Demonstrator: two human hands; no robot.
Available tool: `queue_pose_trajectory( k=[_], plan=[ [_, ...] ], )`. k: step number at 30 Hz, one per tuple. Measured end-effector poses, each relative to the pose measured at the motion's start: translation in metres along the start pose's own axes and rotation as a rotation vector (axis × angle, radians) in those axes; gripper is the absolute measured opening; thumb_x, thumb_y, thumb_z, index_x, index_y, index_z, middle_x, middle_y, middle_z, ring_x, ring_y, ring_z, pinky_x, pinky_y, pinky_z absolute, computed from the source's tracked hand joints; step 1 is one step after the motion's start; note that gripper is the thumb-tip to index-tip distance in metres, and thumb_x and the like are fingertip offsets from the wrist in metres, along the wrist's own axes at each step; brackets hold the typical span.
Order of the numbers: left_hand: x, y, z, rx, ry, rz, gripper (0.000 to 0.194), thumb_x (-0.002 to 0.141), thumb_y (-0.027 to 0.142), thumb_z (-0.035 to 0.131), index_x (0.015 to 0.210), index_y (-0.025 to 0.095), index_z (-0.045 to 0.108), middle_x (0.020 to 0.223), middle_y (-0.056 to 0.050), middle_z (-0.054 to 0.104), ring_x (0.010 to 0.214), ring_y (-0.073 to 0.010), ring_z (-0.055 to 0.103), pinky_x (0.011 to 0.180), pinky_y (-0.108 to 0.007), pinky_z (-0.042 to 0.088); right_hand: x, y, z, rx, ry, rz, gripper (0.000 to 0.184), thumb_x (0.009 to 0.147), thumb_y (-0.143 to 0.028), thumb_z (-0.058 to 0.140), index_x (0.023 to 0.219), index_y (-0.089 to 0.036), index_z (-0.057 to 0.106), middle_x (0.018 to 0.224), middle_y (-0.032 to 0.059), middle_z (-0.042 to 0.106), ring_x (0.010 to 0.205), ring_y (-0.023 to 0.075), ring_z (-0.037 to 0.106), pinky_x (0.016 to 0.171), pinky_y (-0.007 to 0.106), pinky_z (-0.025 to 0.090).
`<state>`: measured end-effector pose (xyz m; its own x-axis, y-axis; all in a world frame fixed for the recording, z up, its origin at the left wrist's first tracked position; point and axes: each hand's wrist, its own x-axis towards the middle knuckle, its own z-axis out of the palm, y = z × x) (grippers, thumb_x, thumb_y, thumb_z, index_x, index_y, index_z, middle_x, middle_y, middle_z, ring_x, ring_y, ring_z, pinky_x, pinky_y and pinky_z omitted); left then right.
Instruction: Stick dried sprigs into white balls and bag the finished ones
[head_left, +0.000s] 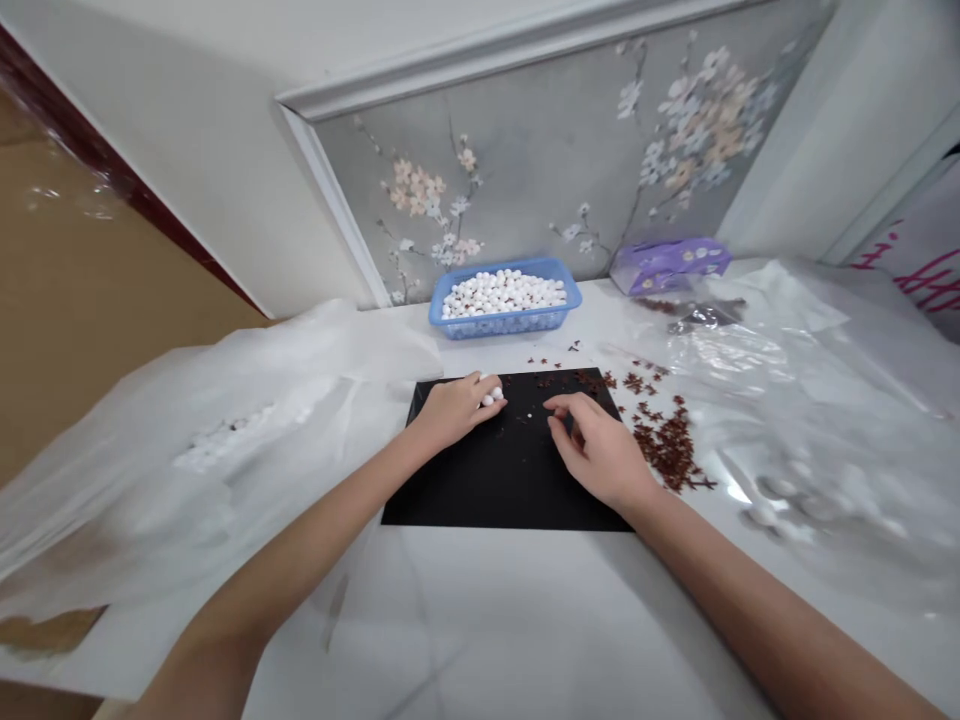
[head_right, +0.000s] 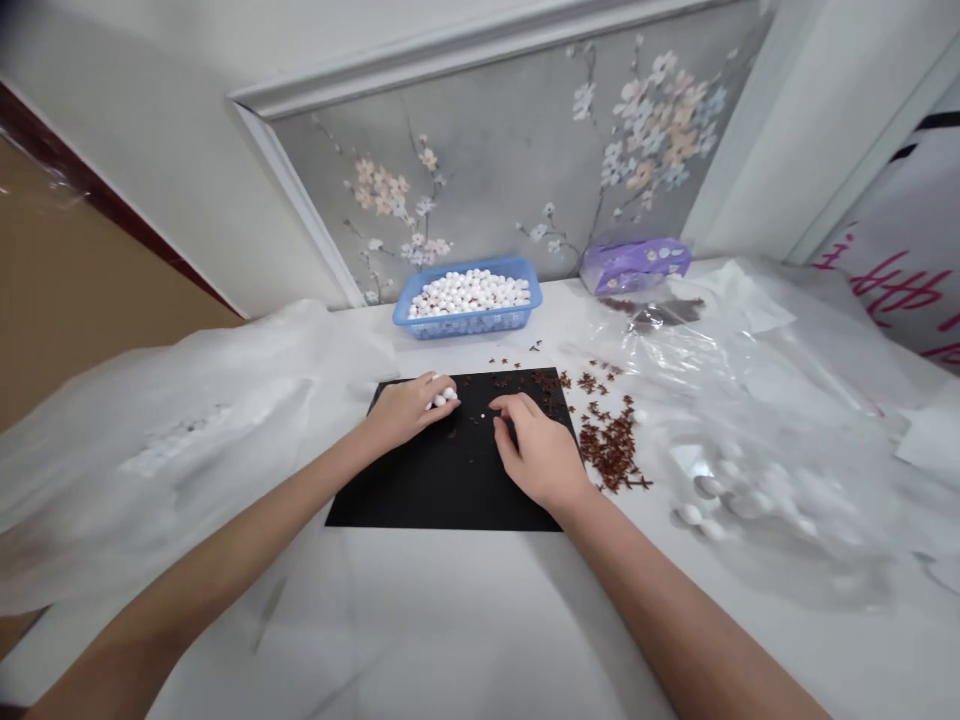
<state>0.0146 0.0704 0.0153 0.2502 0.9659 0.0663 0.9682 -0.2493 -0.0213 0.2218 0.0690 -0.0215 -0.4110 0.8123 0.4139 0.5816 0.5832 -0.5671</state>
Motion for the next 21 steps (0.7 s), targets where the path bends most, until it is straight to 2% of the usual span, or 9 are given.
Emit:
queue_pose_trajectory(
  k=[6,10,15,17,21],
  plan=[
    [-0.005,-0.006,0.011,0.059,0.061,0.105,0.036,0.091,0.044,0.033,0.114,0.028,0.055,0.107,-0.004,0.058,0.097,-0.0205,0.051,0.065,-0.025,0.041,0.001,-0.003,0.002,-0.058,-0.074,-0.029,0.018,0.087,-0.021,0.041,0.1,-0.019,0.054,0.096,0.002,0.061,0.051,0.0091,0.053,0.051,0.024,0.039],
    [-0.01,-0.01,0.016,0.018,0.093,0.099,0.04,0.09,0.047,0.033,0.122,0.031,0.051,0.123,-0.004,0.052,0.104,-0.0227,0.049,0.079,-0.032,0.043,0.001,-0.003,0.002,-0.101,-0.104,-0.02,0.018,0.088,-0.022,0.041,0.101,-0.02,0.054,0.097,0.0013,0.061,0.054,0.0095,0.055,0.052,0.024,0.038],
    [-0.014,-0.013,0.019,-0.03,0.159,0.018,0.049,0.085,0.052,0.041,0.131,0.035,0.042,0.135,-0.005,0.043,0.115,-0.0265,0.044,0.091,-0.041,0.04,0.007,-0.005,-0.009,-0.234,-0.197,0.0,0.02,0.09,-0.024,0.037,0.099,-0.02,0.054,0.101,0.0019,0.06,0.071,0.0146,0.061,0.054,0.026,0.037],
    [-0.016,-0.012,0.017,-0.037,0.203,-0.009,0.052,0.083,0.053,0.045,0.132,0.035,0.041,0.135,-0.006,0.043,0.117,-0.0274,0.043,0.093,-0.043,0.038,0.01,-0.004,-0.019,-0.333,-0.213,0.086,0.02,0.089,-0.026,0.037,0.098,-0.021,0.055,0.102,0.0026,0.06,0.071,0.0164,0.061,0.052,0.027,0.035],
    [-0.029,-0.008,0.011,-0.07,0.331,-0.067,0.052,0.082,0.049,0.049,0.127,0.024,0.046,0.123,-0.01,0.05,0.112,-0.0258,0.047,0.092,-0.039,0.039,0.017,0.007,-0.038,-0.495,-0.174,0.402,0.024,0.087,-0.03,0.039,0.1,-0.019,0.055,0.104,0.0067,0.059,0.071,0.0201,0.061,0.051,0.029,0.033]
  ],
)
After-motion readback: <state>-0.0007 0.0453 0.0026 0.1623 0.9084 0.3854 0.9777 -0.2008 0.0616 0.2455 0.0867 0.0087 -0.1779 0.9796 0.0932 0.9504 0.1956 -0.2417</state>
